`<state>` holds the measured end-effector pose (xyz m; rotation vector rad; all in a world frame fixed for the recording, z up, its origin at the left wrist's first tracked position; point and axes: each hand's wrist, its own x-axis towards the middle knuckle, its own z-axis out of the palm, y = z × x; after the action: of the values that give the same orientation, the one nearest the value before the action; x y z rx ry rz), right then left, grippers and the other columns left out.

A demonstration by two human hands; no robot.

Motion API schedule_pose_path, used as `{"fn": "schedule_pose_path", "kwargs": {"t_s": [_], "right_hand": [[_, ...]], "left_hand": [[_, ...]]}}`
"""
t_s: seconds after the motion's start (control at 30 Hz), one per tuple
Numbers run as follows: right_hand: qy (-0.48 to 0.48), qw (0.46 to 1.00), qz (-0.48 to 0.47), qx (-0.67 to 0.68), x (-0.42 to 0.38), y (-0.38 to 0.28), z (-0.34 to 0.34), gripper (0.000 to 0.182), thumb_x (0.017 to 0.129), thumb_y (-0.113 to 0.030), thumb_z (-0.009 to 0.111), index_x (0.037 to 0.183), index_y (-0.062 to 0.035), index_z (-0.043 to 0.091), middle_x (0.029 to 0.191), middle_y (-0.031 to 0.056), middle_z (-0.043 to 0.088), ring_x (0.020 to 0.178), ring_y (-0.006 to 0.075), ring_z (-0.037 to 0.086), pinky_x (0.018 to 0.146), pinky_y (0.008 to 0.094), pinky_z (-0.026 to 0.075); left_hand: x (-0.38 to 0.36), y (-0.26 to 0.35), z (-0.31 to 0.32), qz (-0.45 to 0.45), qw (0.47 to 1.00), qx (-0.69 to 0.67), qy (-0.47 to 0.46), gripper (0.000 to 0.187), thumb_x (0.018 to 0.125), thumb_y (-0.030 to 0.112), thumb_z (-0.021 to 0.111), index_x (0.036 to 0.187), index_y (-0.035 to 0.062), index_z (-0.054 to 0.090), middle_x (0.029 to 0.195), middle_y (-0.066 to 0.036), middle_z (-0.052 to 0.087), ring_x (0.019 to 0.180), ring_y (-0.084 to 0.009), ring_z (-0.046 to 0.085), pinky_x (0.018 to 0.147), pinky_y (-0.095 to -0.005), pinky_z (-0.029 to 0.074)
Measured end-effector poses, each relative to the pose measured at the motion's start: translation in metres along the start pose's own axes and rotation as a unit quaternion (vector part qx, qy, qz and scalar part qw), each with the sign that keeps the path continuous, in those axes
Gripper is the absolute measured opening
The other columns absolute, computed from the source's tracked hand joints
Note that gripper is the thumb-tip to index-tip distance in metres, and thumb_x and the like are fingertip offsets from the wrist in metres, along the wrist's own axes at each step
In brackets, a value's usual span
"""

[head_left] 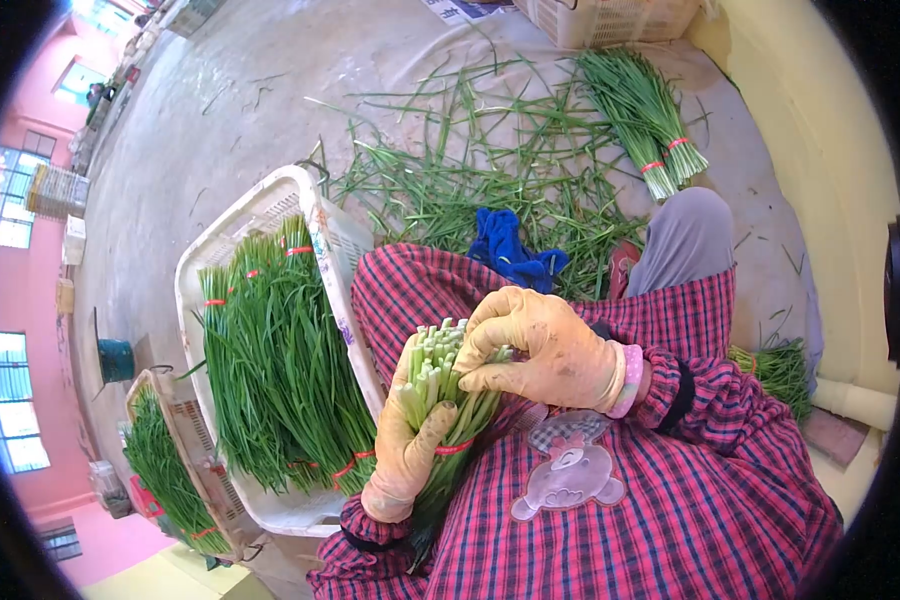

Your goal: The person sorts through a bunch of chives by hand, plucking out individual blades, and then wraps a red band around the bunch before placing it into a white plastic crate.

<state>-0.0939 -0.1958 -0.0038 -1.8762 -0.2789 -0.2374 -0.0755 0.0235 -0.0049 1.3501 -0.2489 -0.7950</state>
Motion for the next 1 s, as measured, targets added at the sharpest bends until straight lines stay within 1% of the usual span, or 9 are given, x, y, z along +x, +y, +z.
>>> {"fn": "schedule_pose_path", "kwargs": {"t_s": [0.3, 0.47, 0.6, 0.67, 0.77, 0.8, 0.87, 0.9, 1.0], "right_hand": [[-0.045, 0.996, -0.035, -0.066, 0.005, -0.006, -0.003, 0.014, 0.074, -0.018, 0.076, 0.082, -0.0096, 0.07, 0.085, 0.0066, 0.064, 0.083, 0.0273, 0.063, 0.074, 0.0374, 0.051], [-0.049, 0.994, 0.055, 0.082, 0.015, -0.003, -0.025, 0.012, 0.074, -0.011, 0.08, 0.083, -0.0064, 0.073, 0.082, 0.005, 0.067, 0.081, 0.0186, 0.063, 0.073, 0.0308, 0.051], [0.007, 0.999, 0.023, 0.034, 0.034, 0.0, -0.084, 0.011, 0.079, -0.011, 0.078, 0.084, -0.0032, 0.073, 0.084, 0.0063, 0.07, 0.082, 0.0143, 0.065, 0.075, 0.0288, 0.052], [0.058, 0.992, 0.098, 0.049, 0.042, 0.003, -0.129, 0.012, 0.085, -0.014, 0.073, 0.09, -0.0032, 0.073, 0.089, 0.0053, 0.071, 0.088, 0.0101, 0.065, 0.079, 0.0272, 0.052], [0.274, 0.951, 0.088, 0.111, 0.047, 0.038, -0.194, 0.017, 0.092, -0.017, 0.067, 0.101, -0.0045, 0.072, 0.087, -0.0014, 0.066, 0.071, 0.0044, 0.052, 0.067, 0.0168, 0.042], [0.273, 0.952, 0.087, 0.11, 0.048, 0.044, -0.204, 0.017, 0.092, -0.017, 0.067, 0.101, -0.0045, 0.072, 0.087, -0.0014, 0.066, 0.071, 0.0044, 0.052, 0.067, 0.0168, 0.042], [0.396, 0.913, 0.093, -0.015, 0.052, 0.042, -0.208, 0.016, 0.093, -0.015, 0.066, 0.104, -0.0049, 0.071, 0.087, -0.0019, 0.065, 0.072, 0.0036, 0.052, 0.067, 0.0158, 0.042], [0.407, 0.912, 0.053, 0.023, 0.048, 0.048, -0.191, 0.019, 0.091, -0.011, 0.067, 0.108, -0.0041, 0.069, 0.089, -0.0026, 0.065, 0.074, 0.0041, 0.054, 0.07, 0.0181, 0.045], [0.25, 0.968, -0.007, -0.003, 0.031, 0.04, -0.11, 0.022, 0.087, -0.007, 0.069, 0.109, -0.0063, 0.069, 0.094, 0.0009, 0.067, 0.085, 0.01, 0.061, 0.076, 0.0255, 0.05]], "left_hand": [[0.001, -0.005, -0.002, 0.019, 0.999, 0.043, -0.002, 0.08, 0.096, 0.019, 0.06, 0.153, -0.0034, 0.009, 0.153, -0.017, 0.032, 0.142, -0.0253, 0.032, 0.117, -0.0375, 0.023], [0.0, -0.003, 0.0, -0.002, 1.0, 0.013, 0.001, 0.081, 0.095, 0.02, 0.062, 0.153, -0.0039, 0.01, 0.154, -0.017, 0.032, 0.142, -0.0253, 0.031, 0.117, -0.0378, 0.022], [0.002, -0.003, -0.001, 0.016, 1.0, 0.013, -0.012, 0.081, 0.096, 0.021, 0.061, 0.153, -0.0035, 0.01, 0.153, -0.017, 0.034, 0.14, -0.0251, 0.034, 0.117, -0.0381, 0.024], [0.001, -0.003, -0.001, 0.012, 1.0, 0.003, -0.006, 0.079, 0.096, 0.021, 0.061, 0.153, -0.0033, 0.011, 0.152, -0.016, 0.035, 0.139, -0.025, 0.036, 0.116, -0.038, 0.025], [0.0, -0.002, -0.001, 0.003, 1.0, -0.005, 0.005, 0.076, 0.097, 0.019, 0.059, 0.153, -0.0029, 0.013, 0.15, -0.015, 0.037, 0.138, -0.0245, 0.038, 0.115, -0.0375, 0.027], [0.0, -0.001, -0.001, -0.002, 1.0, -0.001, 0.009, 0.073, 0.098, 0.018, 0.058, 0.153, -0.0028, 0.014, 0.149, -0.015, 0.039, 0.137, -0.0241, 0.039, 0.115, -0.0373, 0.027], [-0.001, -0.005, -0.005, -0.015, 1.0, -0.003, 0.017, 0.071, 0.098, 0.017, 0.057, 0.152, -0.003, 0.016, 0.149, -0.015, 0.039, 0.137, -0.0237, 0.039, 0.114, -0.0371, 0.028], [-0.002, -0.007, -0.006, -0.03, 0.999, -0.004, 0.027, 0.069, 0.098, 0.016, 0.055, 0.152, -0.0032, 0.017, 0.148, -0.014, 0.04, 0.136, -0.0234, 0.039, 0.114, -0.0369, 0.028], [-0.002, -0.001, -0.002, -0.038, 0.998, 0.017, 0.036, 0.067, 0.099, 0.015, 0.054, 0.152, -0.0034, 0.018, 0.148, -0.014, 0.04, 0.136, -0.0229, 0.039, 0.114, -0.0367, 0.028]]}}
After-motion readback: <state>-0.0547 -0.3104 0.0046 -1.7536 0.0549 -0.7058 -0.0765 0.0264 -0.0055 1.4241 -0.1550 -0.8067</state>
